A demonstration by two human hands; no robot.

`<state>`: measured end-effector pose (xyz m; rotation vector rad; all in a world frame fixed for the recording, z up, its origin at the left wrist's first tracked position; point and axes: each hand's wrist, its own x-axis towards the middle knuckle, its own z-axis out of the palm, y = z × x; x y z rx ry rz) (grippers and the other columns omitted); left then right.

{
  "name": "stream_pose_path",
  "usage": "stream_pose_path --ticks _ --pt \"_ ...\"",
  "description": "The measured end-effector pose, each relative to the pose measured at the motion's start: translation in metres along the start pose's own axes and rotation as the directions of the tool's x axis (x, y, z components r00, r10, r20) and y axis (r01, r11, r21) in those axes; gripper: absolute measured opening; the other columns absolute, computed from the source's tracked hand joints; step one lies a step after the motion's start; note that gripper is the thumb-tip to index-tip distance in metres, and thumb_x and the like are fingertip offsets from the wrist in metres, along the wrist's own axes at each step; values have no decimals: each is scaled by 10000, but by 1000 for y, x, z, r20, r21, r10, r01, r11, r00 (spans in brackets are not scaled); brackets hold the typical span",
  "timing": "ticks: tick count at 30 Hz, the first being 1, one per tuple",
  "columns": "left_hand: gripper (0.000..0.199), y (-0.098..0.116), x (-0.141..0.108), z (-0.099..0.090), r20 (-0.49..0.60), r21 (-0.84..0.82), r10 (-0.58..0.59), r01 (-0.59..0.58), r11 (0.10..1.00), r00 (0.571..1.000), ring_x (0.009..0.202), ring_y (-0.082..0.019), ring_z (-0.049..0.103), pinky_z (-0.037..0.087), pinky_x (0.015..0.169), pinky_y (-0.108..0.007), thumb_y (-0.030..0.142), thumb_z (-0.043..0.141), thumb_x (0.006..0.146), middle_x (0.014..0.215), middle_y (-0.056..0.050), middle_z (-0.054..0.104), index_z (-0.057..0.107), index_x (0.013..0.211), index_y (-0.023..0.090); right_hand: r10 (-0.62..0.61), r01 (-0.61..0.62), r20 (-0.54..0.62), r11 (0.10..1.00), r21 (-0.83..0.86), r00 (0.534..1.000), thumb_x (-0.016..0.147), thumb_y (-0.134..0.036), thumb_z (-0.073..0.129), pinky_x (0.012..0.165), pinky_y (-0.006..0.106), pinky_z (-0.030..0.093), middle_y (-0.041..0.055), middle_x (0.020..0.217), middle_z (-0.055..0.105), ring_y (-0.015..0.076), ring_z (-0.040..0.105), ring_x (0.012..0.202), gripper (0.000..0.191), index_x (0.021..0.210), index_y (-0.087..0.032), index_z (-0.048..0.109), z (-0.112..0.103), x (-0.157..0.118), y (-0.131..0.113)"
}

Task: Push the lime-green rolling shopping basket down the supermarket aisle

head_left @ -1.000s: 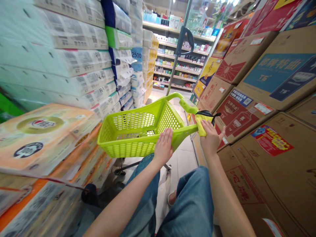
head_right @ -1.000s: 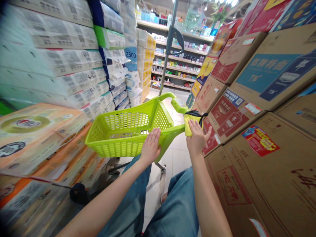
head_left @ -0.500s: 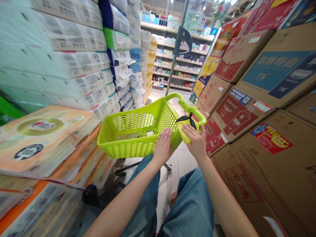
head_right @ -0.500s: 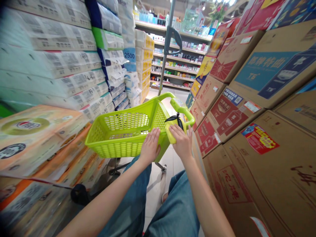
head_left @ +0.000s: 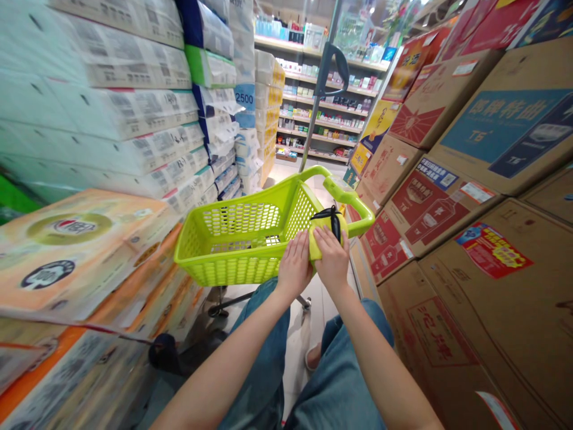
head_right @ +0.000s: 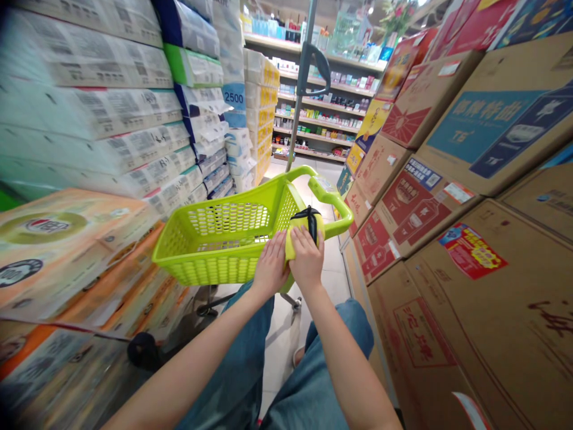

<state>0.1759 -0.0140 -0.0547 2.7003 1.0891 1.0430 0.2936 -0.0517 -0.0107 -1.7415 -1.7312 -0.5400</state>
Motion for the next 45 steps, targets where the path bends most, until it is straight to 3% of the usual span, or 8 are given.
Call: stream_pose_path --ticks 5,10,21,26,31,35,40,45 --pt "810 -1 1 -1 7 -19 4 -4 1000 1000 1517 -226 185 208 1239 -424 134 487 805 1616 -106 280 166 1548 101 -117 118 50 993 -13 992 781 -21 448 1232 518 58 4 1321 666 182 574 1283 586 1281 -277 616 -26 0 36" --pt "821 0 1 2 6 -25 -8 8 1000 1000 1517 -226 186 202 1242 -417 130 505 797 1615 -99 283 174 1548 102 86 -95 -125 994 -62 988 794 -70 456 1206 591 84 43 1276 693 231 588 1267 504 1220 -243 661 -46 13 88" --pt "817 -1 1 -1 6 -10 14 -14 1000 1000 1517 -227 183 200 1242 -423 137 494 793 1612 -121 282 171 1542 88 2 -1 9 999 -41 1000 783 -33 449 1224 498 120 64 1350 643 221 532 1327 560 1291 -204 613 -2 -4 -2" --pt "819 -3 0 0 4 -17 16 -16 1000 1000 1516 -226 189 204 1239 -431 136 490 806 1613 -113 284 150 1551 110 -85 89 69 994 -59 994 831 -49 447 1229 532 39 29 1335 655 193 558 1298 541 1297 -273 609 -32 0 40" --pt "832 -1 0 2 6 -13 3 -3 1000 1000 1518 -226 182 198 1242 -422 141 512 805 1613 -111 286 150 1553 112 187 -204 -134 972 -120 973 844 -103 442 1190 627 83 55 1305 675 244 558 1295 467 1238 -245 649 -56 15 97" --pt "841 0 1 2 -6 -17 -4 4 1000 1000 1517 -234 188 198 1240 -434 143 520 801 1610 -119 290 144 1554 113 202 -215 -109 969 -120 973 774 -43 445 1209 592 51 104 1379 616 257 479 1372 575 1308 -187 602 -37 10 69" --pt "816 -1 1 -1 -8 0 25 -25 1000 1000 1513 -235 197 210 1236 -431 153 496 817 1606 -135 291 142 1550 96 -52 54 33 998 -40 998 813 -9 412 1242 490 90 61 1403 600 194 481 1376 615 1376 -215 548 -7 -11 14" --pt "795 -2 3 -5 2 -34 19 -19 999 1000 1484 -239 274 241 1223 -441 139 501 817 1582 -122 341 178 1543 128 -103 102 -52 994 -30 993 889 -76 426 1247 535 40 35 1395 608 191 481 1377 557 1402 -270 522 -13 -17 54"
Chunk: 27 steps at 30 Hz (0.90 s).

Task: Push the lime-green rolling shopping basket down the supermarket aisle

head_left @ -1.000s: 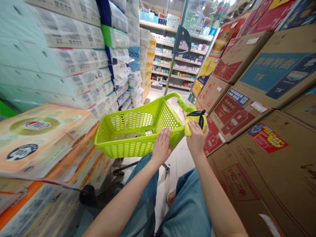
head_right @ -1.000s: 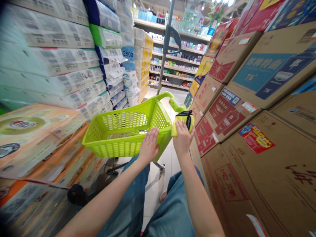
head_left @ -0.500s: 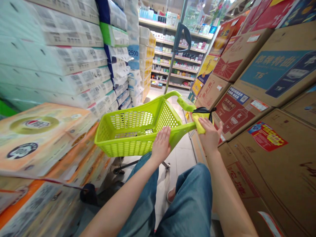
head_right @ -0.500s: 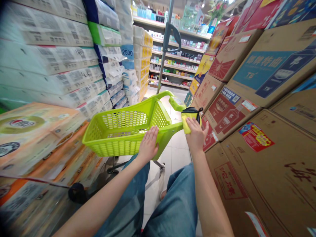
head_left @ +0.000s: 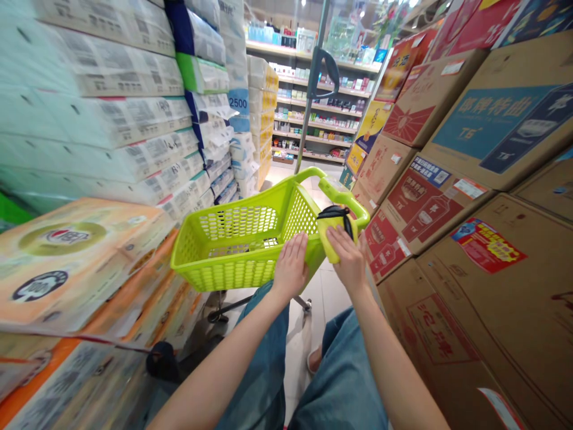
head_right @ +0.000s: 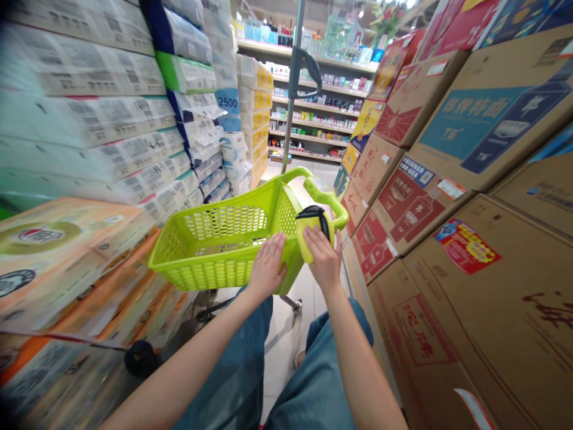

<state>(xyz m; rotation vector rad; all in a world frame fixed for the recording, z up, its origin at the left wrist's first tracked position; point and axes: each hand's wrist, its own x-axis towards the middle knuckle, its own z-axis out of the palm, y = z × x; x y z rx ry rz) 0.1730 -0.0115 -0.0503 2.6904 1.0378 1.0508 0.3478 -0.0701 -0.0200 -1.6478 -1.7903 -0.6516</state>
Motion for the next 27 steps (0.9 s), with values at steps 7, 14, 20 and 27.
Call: stream_pose_path --ticks 7,14,20,27 --pt "742 1 18 -6 23 -36 65 -65 997 998 1455 -272 315 311 1179 -442 154 520 809 1605 -160 277 256 1499 87 346 -290 -249 928 235 905 817 -43 315 1226 512 248 68 1545 435 188 244 1506 709 1500 -213 395 13 0 41" --pt "840 16 28 -8 110 149 107 -123 981 988 1357 -318 411 345 1110 -496 136 510 804 1638 -29 233 180 1568 248 203 -175 -117 960 218 972 752 17 301 1218 555 262 79 1611 307 210 133 1530 878 1580 -233 149 71 -46 -3" --pt "878 22 23 2 97 190 70 -87 978 993 1433 -309 308 276 1144 -544 114 498 783 1637 -31 236 145 1576 242 206 -189 -118 972 138 972 753 44 301 1207 597 247 118 1608 305 227 121 1530 868 1572 -215 181 74 -50 28" --pt "885 33 29 6 60 145 10 -18 989 998 1399 -327 335 272 1129 -596 127 504 767 1632 -30 249 156 1574 230 407 -356 -254 907 223 877 733 28 279 1235 522 209 93 1661 127 231 84 1537 888 1580 -179 114 52 -14 41"
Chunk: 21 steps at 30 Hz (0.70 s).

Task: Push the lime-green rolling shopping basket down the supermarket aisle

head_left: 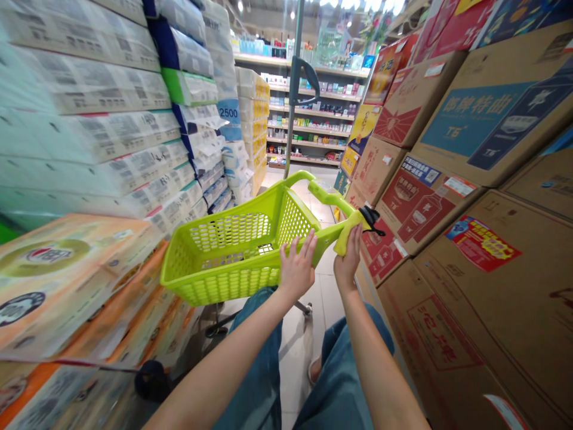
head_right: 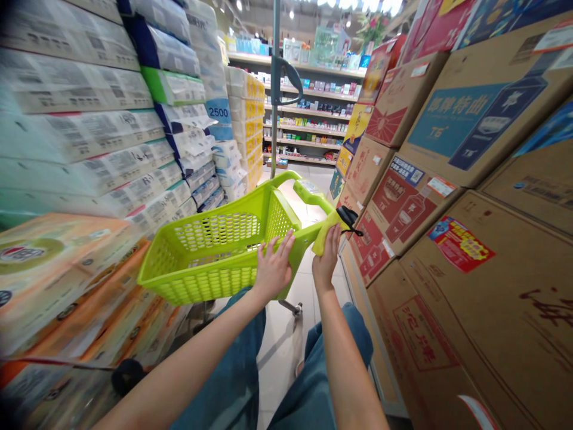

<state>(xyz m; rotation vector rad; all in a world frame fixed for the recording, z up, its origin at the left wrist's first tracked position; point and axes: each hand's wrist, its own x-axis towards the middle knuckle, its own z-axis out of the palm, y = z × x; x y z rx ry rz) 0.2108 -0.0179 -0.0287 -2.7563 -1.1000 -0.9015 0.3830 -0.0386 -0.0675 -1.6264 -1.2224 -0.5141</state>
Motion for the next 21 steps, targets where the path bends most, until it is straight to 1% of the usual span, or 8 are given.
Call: stream_pose_path --ticks 3,5,7,9,11,14,18,21 --pt "866 2 1 1 -6 -5 -6 6 1000 1000 1371 -334 362 281 1118 -604 125 489 786 1631 -2 250 160 1575 262 -23 26 95 999 -29 995 748 26 279 1234 500 226 116 1652 158 234 74 1537 867 1579 -154 106 11 -26 -14" --pt "841 2 0 2 -9 -4 -4 4 1000 1000 1370 -338 362 288 1111 -609 134 476 809 1631 9 249 164 1575 285 -72 85 150 993 -84 986 777 7 303 1217 540 239 154 1627 231 241 110 1534 831 1574 -145 124 18 -45 -19" --pt "826 2 -1 2 -16 -7 -8 8 1000 1000 1381 -340 352 292 1113 -608 147 470 825 1629 11 254 160 1576 297 -91 121 173 979 -167 981 801 -21 343 1193 600 232 198 1595 294 264 174 1522 791 1564 -136 169 22 -55 -20" --pt "830 2 -1 3 -21 -9 -14 13 1000 1000 1400 -335 339 291 1120 -606 142 467 826 1626 8 263 150 1577 300 -91 136 183 959 -250 979 809 -38 380 1167 649 212 235 1579 308 296 217 1508 763 1550 -127 222 20 -53 -19" --pt "841 2 -1 4 -23 -5 -15 15 1000 1000 1430 -326 313 289 1126 -611 121 458 818 1624 4 269 145 1578 299 -103 158 186 938 -308 977 800 -42 414 1147 679 191 255 1580 290 325 215 1505 757 1537 -129 262 14 -43 -16" --pt "861 2 0 7 -35 1 -4 4 1000 999 1492 -291 230 265 1152 -614 71 434 796 1625 -12 262 137 1579 275 -157 227 215 908 -353 964 782 -23 448 1140 705 145 238 1588 287 333 183 1513 761 1517 -173 321 7 -30 -10" --pt "883 -1 2 16 -62 -40 81 -84 996 995 1528 -221 136 253 1208 -490 16 406 763 1639 -71 215 98 1578 161 -262 359 292 862 -358 920 815 17 401 1165 667 187 178 1575 350 282 210 1512 708 1473 -243 404 2 -20 12" --pt "903 -2 3 22 -73 -54 111 -116 992 991 1528 -208 122 252 1220 -437 -13 396 733 1639 -96 205 89 1572 120 -280 372 285 857 -356 917 826 29 375 1172 641 236 184 1588 320 289 196 1514 711 1492 -220 379 -3 -7 33"
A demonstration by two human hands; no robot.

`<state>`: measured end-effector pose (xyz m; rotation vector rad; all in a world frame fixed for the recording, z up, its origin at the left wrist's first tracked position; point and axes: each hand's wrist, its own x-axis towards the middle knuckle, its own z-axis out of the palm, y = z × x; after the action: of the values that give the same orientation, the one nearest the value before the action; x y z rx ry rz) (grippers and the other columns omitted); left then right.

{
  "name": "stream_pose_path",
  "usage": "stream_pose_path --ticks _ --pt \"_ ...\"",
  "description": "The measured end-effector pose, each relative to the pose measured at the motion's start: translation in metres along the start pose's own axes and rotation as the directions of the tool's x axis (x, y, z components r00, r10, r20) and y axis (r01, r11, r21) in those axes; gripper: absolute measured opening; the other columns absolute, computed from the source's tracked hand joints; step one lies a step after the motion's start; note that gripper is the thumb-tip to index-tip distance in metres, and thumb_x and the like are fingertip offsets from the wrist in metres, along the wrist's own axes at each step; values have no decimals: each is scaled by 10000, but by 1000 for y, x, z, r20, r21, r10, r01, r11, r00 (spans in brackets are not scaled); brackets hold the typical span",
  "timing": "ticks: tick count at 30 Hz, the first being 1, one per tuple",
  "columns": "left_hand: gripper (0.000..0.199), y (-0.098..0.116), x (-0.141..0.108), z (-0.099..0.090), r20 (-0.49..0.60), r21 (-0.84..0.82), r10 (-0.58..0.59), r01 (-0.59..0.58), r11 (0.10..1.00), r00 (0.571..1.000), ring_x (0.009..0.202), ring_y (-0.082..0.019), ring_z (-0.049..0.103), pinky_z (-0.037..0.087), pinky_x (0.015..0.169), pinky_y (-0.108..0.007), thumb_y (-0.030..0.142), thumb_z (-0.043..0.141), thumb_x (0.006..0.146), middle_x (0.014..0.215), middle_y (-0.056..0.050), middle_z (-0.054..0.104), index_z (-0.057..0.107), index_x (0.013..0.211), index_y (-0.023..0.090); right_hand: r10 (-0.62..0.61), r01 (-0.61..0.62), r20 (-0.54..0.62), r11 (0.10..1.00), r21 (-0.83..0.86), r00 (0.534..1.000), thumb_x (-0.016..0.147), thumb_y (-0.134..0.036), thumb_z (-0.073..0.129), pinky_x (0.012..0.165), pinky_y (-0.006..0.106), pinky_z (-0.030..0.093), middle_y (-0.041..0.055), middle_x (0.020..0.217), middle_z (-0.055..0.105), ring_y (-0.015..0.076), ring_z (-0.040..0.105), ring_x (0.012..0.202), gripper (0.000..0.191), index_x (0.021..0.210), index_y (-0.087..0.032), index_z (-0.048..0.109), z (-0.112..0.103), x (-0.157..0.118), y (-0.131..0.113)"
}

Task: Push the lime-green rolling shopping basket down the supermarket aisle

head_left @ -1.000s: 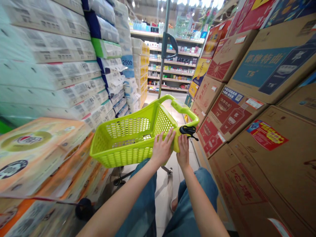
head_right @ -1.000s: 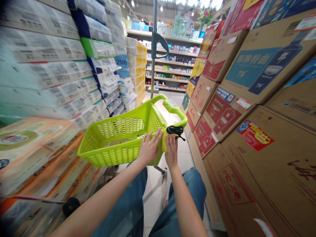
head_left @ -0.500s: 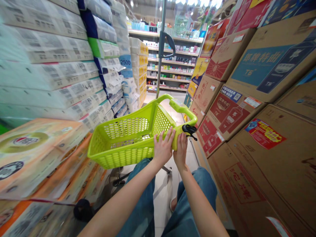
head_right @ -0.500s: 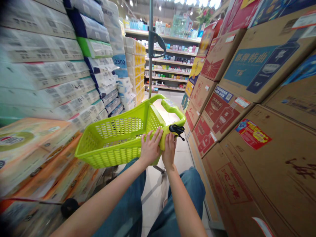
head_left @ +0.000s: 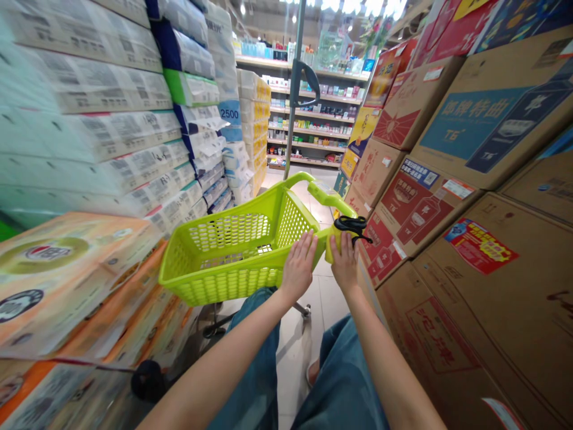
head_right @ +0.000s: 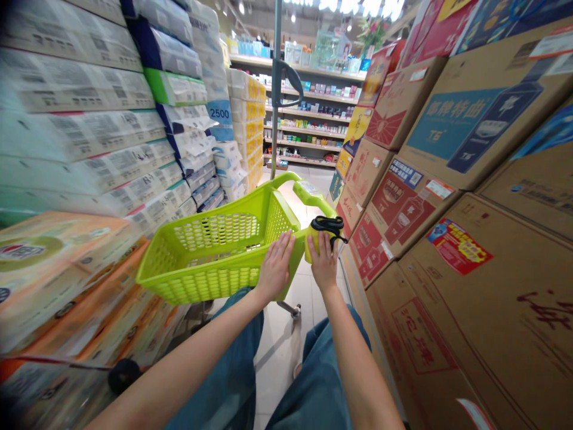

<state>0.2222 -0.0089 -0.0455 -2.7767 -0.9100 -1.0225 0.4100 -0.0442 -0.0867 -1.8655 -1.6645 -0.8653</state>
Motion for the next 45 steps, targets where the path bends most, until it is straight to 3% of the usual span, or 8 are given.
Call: stream_pose_path --ticks 6,10,14,22,28,35,41,45 --pt "867 1 1 3 6 28 -8 8 1000 1000 1528 -190 97 209 1244 -402 -16 393 738 1636 -110 209 130 1558 83 121 -113 -64 987 116 991 733 71 338 1194 618 243 165 1655 105 295 -6 1535 894 1575 -156 137 5 3 -1" --pt "781 0 0 4 -1 40 -2 2 999 1000 1525 -197 112 235 1237 -413 22 380 814 1628 -114 238 152 1557 96 -34 32 13 991 128 999 722 80 349 1196 609 260 158 1610 281 293 125 1529 858 1540 -169 287 21 -21 -28" --pt "718 -1 0 6 -6 75 -1 1 997 1000 1524 -192 113 243 1235 -393 36 357 860 1627 -114 239 169 1551 80 -129 129 -13 988 81 992 774 57 366 1181 600 297 145 1545 413 282 250 1500 753 1482 -196 408 27 -25 -19" --pt "839 3 1 6 -8 51 -17 18 999 1000 1521 -194 135 247 1235 -390 -36 366 768 1630 -103 234 122 1562 88 67 -50 -143 992 118 987 709 65 339 1184 625 257 134 1663 76 285 26 1538 939 1582 -167 83 13 7 -4" --pt "797 1 -1 6 -19 50 -12 13 999 1000 1520 -195 147 262 1229 -403 4 367 821 1626 -110 245 106 1567 106 -150 155 -76 985 72 986 731 83 345 1181 603 286 125 1632 241 270 120 1533 903 1571 -206 183 14 -7 -7" --pt "897 4 -1 2 -6 45 -20 20 999 1000 1525 -186 108 234 1240 -384 -47 387 719 1636 -97 216 117 1564 90 113 -104 -112 991 78 987 783 67 311 1191 601 247 179 1643 157 301 47 1535 845 1579 -135 112 -1 13 18" --pt "779 2 -2 8 -22 69 -21 23 997 1000 1525 -185 114 233 1238 -387 6 372 811 1631 -103 230 160 1555 86 -147 147 -36 989 3 989 781 74 330 1178 572 304 146 1620 265 277 145 1527 881 1585 -198 97 7 -11 -19" --pt "846 2 -2 4 -11 53 -19 19 998 1000 1525 -185 116 229 1240 -379 -21 387 756 1636 -91 216 142 1558 85 -44 42 -59 999 -28 997 798 55 338 1178 584 288 162 1611 281 282 189 1517 844 1581 -180 129 -1 0 -1"
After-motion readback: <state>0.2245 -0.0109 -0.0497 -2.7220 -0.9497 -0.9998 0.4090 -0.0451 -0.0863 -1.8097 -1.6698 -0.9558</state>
